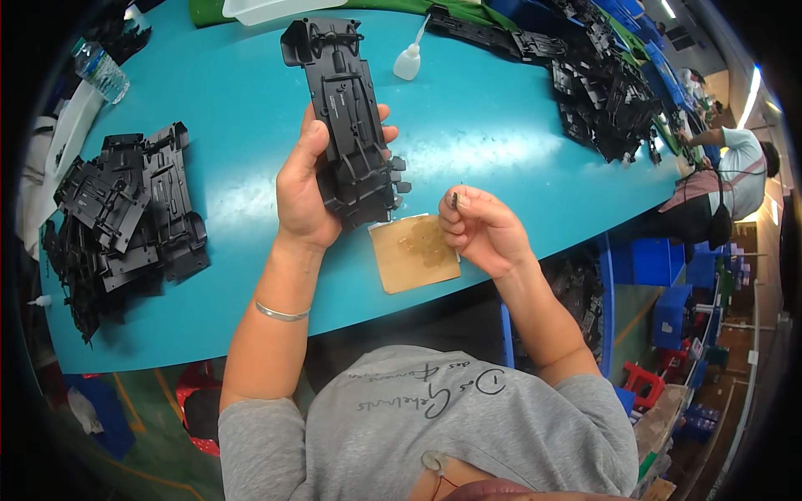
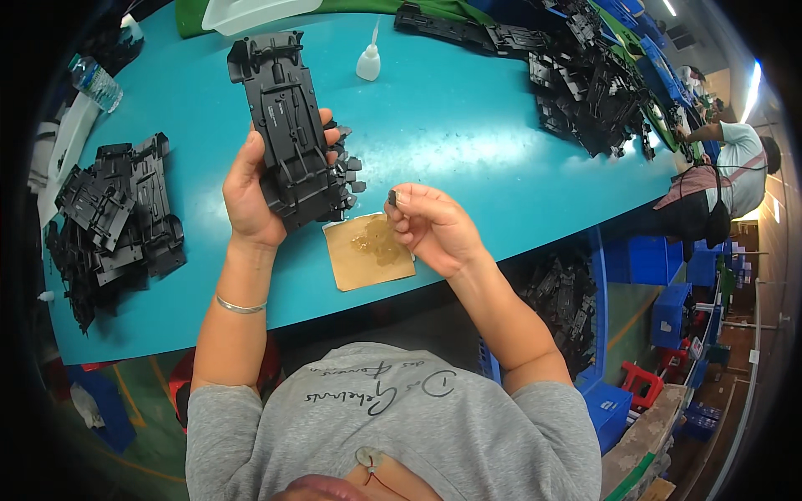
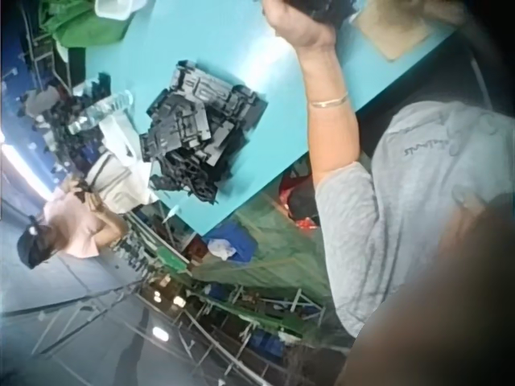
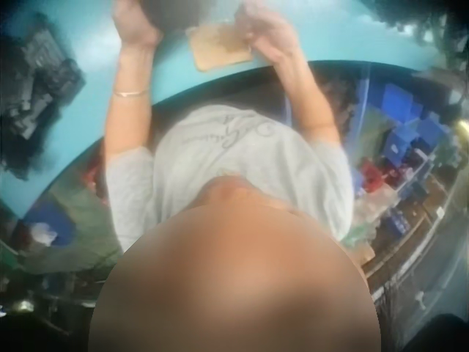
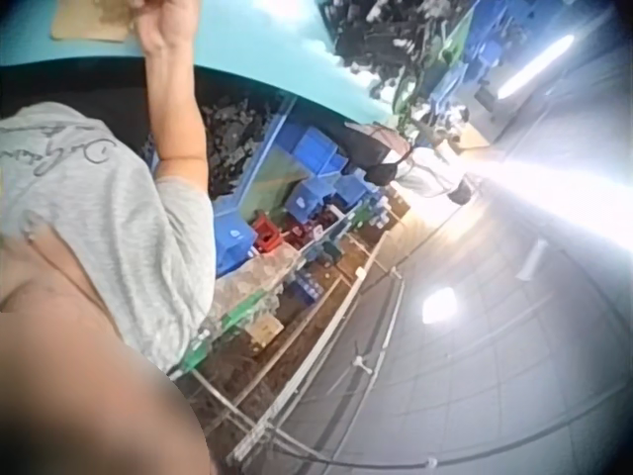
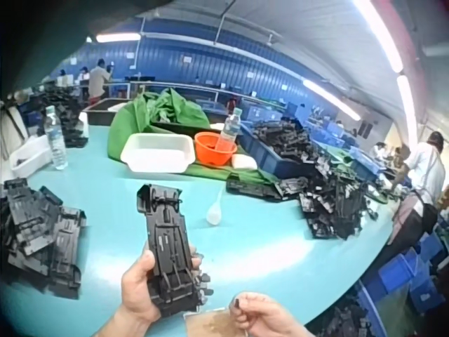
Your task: The person applies glue from a bottle to small plastic components, then assembles them onto a toy car chassis by hand.
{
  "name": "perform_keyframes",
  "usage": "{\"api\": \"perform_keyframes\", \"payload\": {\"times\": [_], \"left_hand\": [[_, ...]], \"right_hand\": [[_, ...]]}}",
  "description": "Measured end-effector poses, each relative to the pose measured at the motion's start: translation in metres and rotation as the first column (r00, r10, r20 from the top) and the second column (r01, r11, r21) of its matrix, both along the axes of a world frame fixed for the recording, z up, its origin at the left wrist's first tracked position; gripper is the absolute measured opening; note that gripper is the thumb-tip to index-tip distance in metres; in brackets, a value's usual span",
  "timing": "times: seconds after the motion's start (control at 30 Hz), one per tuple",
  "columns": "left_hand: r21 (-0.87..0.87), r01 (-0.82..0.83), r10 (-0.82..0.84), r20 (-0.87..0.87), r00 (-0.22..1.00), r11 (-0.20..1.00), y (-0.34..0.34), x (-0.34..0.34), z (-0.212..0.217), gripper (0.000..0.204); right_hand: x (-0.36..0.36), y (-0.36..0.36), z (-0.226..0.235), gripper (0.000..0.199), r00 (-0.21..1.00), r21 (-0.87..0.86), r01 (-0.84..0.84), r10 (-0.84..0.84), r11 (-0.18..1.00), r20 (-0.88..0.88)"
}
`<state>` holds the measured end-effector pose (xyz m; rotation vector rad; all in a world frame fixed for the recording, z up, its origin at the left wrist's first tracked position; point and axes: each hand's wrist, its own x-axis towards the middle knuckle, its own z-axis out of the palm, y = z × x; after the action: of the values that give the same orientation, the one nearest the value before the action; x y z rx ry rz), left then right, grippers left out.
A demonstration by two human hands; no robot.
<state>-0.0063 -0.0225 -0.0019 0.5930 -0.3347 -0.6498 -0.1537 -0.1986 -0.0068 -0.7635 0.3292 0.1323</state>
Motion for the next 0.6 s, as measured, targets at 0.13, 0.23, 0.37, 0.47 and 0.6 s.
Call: {"api": "perform_keyframes", "payload": {"times": [0.13, 0.23, 0.37, 0.47, 0.6], "left_hand": [[0.002, 0.002, -0.002, -0.001, 1.0, 1.0, -0.001, 0.0, 0.001, 0.047], [-0.001, 0.006, -0.006, 0.007, 1.0, 1.0, 0.0, 0.001, 0.0, 0.047], [0.007, 0.005, -0.005, 0.01, 1.0, 1.0, 0.0, 0.0, 0.0, 0.047], [0.008, 0.007, -0.007, 0.0, 1.0, 1.0, -0.001, -0.001, 0.002, 0.048], [-0.007, 0.028, -0.028, -0.002, 1.0, 1.0, 0.0, -0.002, 0.001, 0.049]], "right_hand": [[0.001, 0.0, -0.001, 0.014, 1.0, 0.005, 0.007, -0.007, 1.0, -0.007], [0.001, 0.002, 0.004, 0.012, 0.998, -0.056, 0.016, -0.019, 0.998, -0.056], [0.001, 0.003, 0.006, 0.009, 0.998, -0.138, 0.041, -0.048, 0.99, -0.049], [0.002, 0.004, 0.006, 0.007, 0.998, -0.166, 0.061, -0.065, 0.984, -0.019], [0.005, 0.01, 0.014, 0.005, 0.995, -0.279, 0.101, -0.095, 0.955, 0.035]]}}
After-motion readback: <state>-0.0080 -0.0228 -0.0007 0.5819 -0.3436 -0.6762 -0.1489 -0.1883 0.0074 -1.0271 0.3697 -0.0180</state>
